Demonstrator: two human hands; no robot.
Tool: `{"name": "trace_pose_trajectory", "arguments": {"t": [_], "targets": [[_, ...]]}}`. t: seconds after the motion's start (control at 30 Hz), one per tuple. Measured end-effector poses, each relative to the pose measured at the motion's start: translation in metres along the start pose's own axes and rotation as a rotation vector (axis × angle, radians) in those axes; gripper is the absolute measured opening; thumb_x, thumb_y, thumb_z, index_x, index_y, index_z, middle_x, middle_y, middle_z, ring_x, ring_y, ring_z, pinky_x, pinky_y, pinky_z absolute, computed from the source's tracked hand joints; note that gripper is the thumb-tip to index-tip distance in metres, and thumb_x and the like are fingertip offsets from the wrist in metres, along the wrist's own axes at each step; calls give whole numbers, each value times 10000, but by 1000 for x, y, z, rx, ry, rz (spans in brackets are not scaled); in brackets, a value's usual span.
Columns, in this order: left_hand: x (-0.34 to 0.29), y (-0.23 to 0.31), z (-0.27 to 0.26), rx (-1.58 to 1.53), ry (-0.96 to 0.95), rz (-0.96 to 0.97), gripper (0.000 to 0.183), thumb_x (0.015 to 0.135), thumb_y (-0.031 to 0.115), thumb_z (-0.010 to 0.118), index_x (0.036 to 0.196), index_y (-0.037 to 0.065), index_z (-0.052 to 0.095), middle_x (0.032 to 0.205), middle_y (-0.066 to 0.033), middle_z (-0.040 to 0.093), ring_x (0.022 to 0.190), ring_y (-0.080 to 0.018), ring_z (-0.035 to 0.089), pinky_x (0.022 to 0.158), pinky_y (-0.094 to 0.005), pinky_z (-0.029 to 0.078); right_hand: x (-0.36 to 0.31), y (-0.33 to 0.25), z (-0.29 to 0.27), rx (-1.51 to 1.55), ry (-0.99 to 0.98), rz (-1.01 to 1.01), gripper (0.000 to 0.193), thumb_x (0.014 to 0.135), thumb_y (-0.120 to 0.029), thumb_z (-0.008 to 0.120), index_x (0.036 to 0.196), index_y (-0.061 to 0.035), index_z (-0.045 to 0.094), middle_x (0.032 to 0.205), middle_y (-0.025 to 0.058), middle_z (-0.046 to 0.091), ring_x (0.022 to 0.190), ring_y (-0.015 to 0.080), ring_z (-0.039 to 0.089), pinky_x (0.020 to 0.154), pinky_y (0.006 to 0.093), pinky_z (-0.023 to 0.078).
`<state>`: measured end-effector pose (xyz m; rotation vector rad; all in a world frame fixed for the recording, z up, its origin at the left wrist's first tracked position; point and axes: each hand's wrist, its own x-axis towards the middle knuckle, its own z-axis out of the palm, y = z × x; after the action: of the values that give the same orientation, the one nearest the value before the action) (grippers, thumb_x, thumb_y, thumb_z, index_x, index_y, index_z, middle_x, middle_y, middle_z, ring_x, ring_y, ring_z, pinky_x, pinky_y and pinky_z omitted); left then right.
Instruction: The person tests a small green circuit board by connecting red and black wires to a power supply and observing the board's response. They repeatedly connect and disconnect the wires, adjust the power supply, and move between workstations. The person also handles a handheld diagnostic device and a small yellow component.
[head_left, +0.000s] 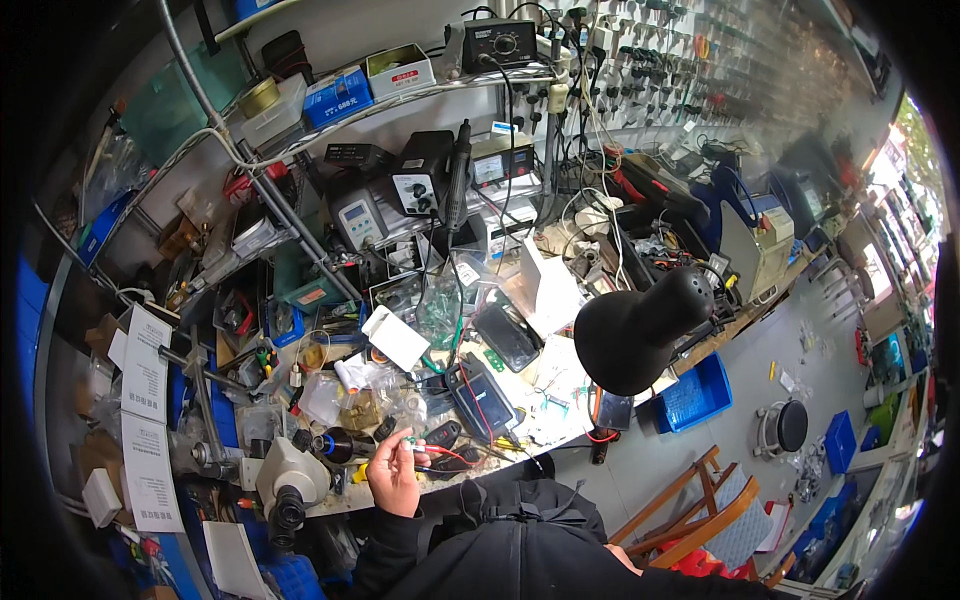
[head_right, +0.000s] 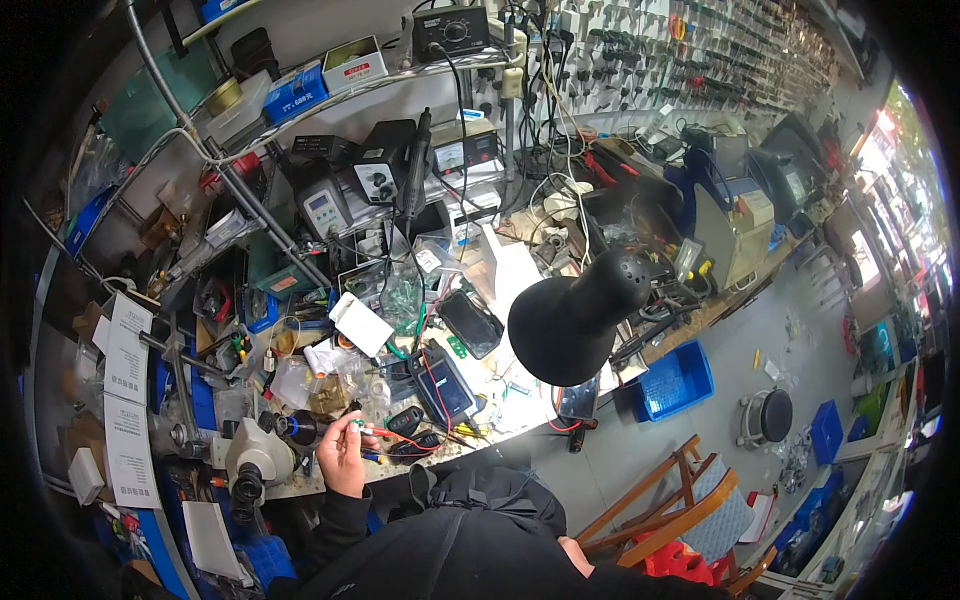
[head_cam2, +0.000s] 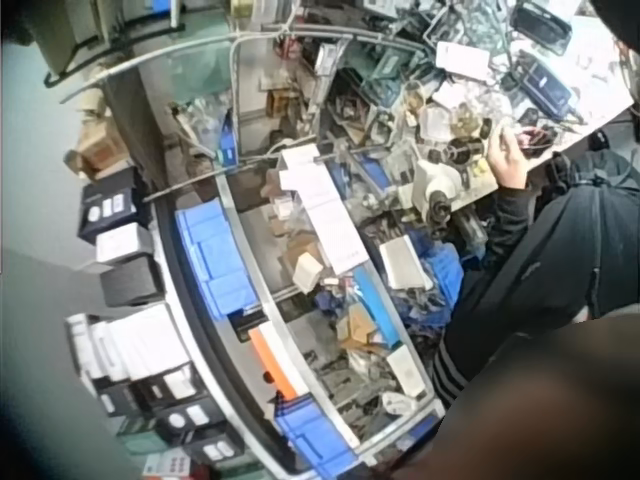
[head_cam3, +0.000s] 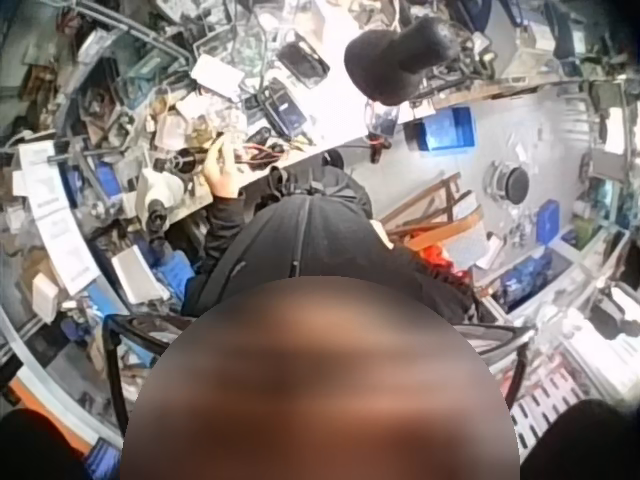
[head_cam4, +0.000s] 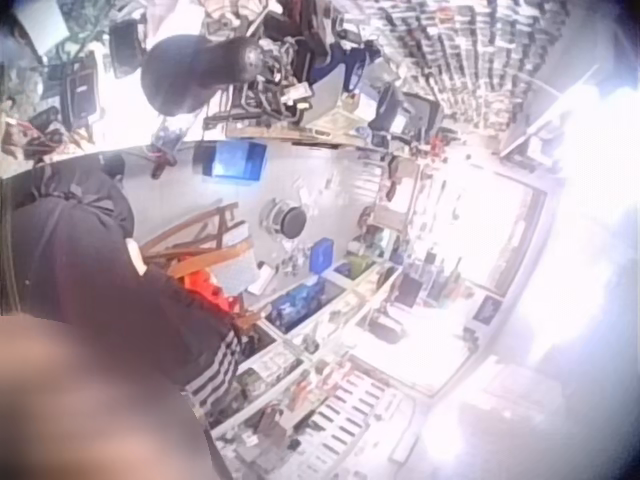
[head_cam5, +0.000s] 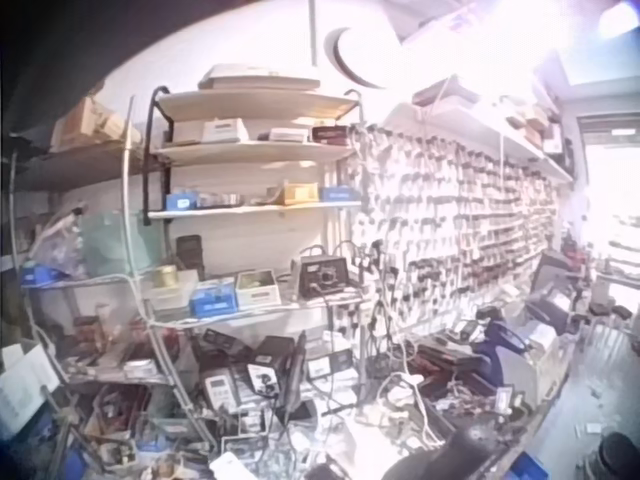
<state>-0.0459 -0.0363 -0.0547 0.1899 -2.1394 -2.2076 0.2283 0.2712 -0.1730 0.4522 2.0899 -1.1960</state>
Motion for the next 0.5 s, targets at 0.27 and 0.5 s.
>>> {"name": "trace_pose_trajectory", "arguments": {"t": [0.27,0.5], "targets": [[1,3,3,-28,7,-47,225,963,107,493,1105,-43,583,910,-124,658,656,-117,604,628,-261,528,-5,0,1,47,-39,26,401,941,-283,405,1006,61,600,929,194,647,863,266,625,768,355,473],[-3,18,4,39,-21,-59,232,963,126,495,1104,-35,586,913,-123,661,658,-116,609,620,-250,519,-21,-86,-90,30,-362,535,596,932,-512,422,899,24,680,820,177,684,729,276,662,659,391,512]]}}
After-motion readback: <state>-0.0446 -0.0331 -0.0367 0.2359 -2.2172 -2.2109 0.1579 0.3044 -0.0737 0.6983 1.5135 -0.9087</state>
